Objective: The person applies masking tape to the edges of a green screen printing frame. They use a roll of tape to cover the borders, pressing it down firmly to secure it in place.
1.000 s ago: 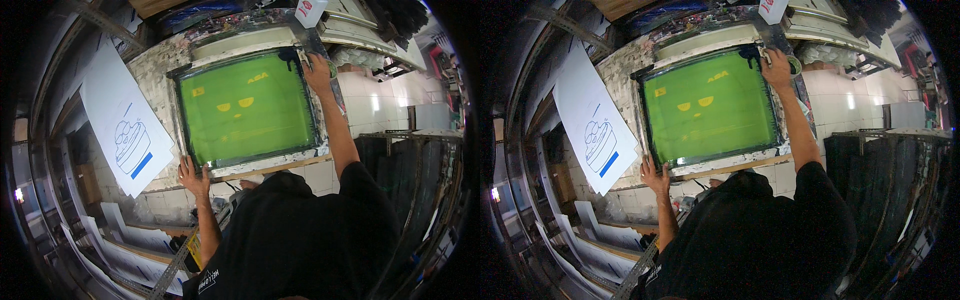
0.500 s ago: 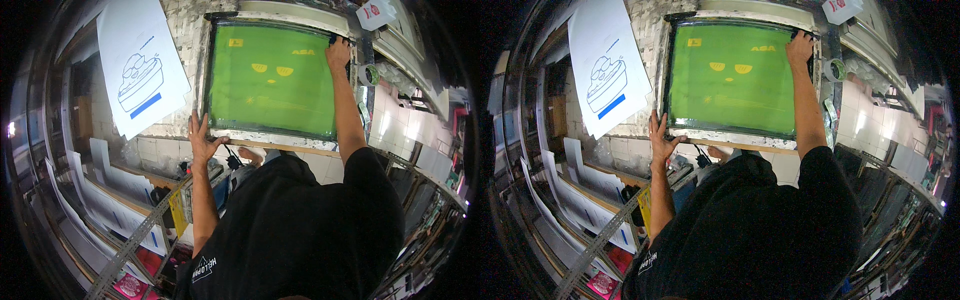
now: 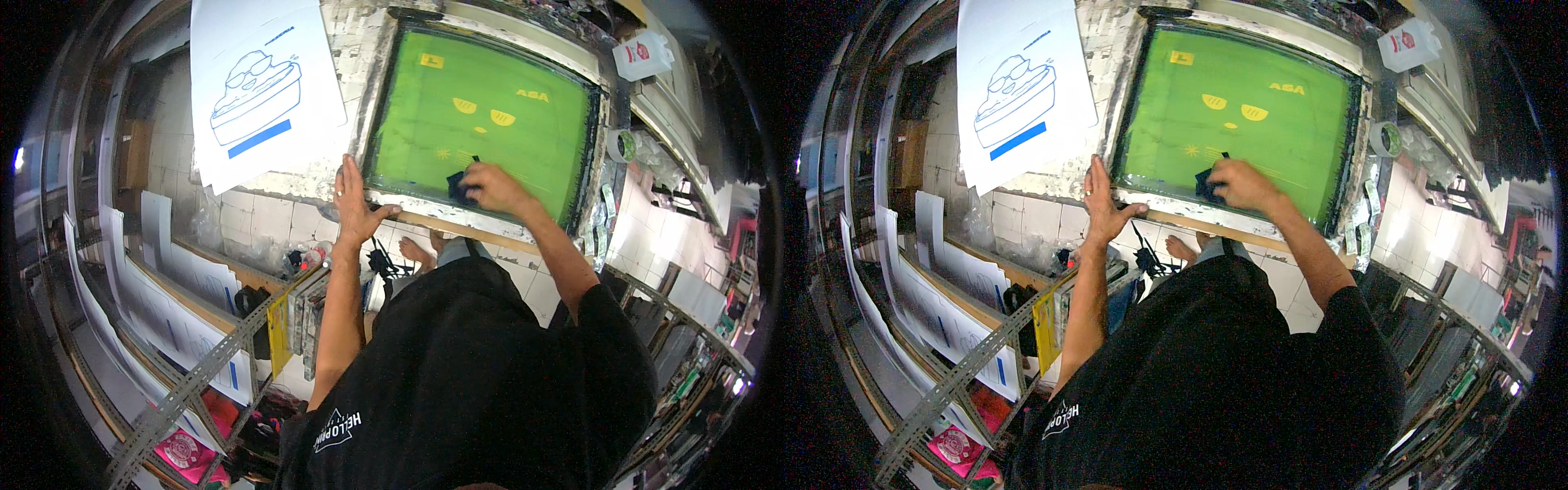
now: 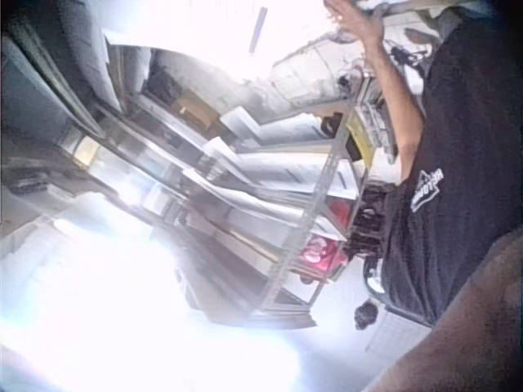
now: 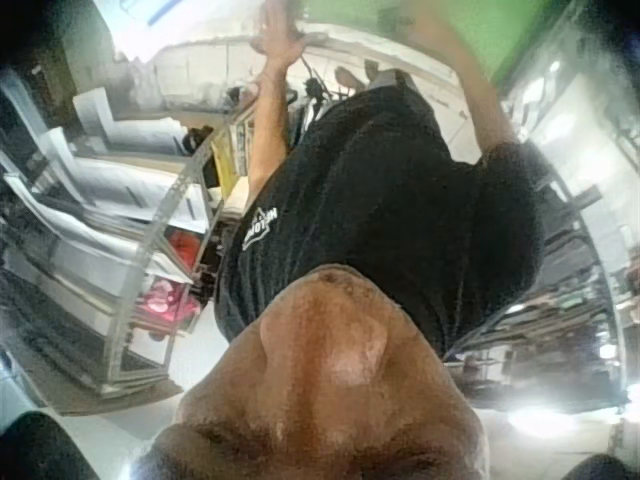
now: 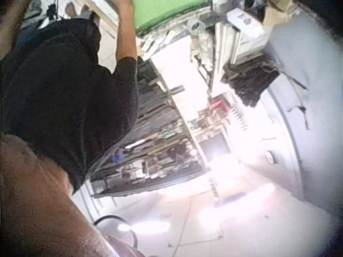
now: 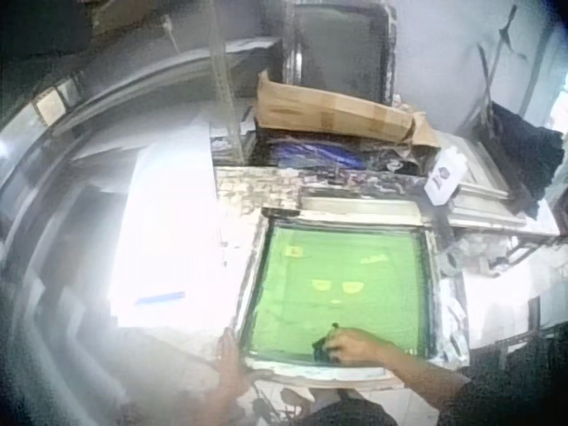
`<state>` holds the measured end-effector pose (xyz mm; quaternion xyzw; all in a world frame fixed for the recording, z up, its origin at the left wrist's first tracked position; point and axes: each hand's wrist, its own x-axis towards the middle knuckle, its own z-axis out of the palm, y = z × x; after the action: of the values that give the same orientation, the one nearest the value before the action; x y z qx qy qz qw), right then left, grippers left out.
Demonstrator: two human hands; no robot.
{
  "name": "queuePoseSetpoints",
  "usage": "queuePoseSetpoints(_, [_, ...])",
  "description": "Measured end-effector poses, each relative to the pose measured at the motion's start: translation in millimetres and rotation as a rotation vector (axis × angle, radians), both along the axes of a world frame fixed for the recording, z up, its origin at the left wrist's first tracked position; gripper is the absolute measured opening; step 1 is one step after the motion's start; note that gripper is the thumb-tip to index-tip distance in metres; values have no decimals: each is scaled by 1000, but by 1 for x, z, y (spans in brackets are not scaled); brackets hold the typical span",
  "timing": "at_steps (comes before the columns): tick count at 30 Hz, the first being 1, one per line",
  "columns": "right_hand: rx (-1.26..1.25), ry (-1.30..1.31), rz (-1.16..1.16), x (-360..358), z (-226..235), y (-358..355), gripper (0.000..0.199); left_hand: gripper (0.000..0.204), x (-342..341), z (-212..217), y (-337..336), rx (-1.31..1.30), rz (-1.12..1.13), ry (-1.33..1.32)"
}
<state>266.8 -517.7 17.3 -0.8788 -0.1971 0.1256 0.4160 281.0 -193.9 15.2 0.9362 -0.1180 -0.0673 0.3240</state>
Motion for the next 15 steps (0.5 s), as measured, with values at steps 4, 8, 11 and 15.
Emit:
queuePoseSetpoints(4, [-119,-163,77,2,-16,50,19,134,-1,4,-2,106,20,65])
queuePoseSetpoints(8, [-85,-200,4,40,-32,121,20,132,-3,7,-3,94,38,53])
queuePoseSetpoints(11, [-24,-360,-101,61,-53,165,16,131,0,3,-2,75,9,5])
queuePoseSetpoints(15, [-135,-251,-68,54,-30,156,15,133,-3,9,-4,115,29,63])
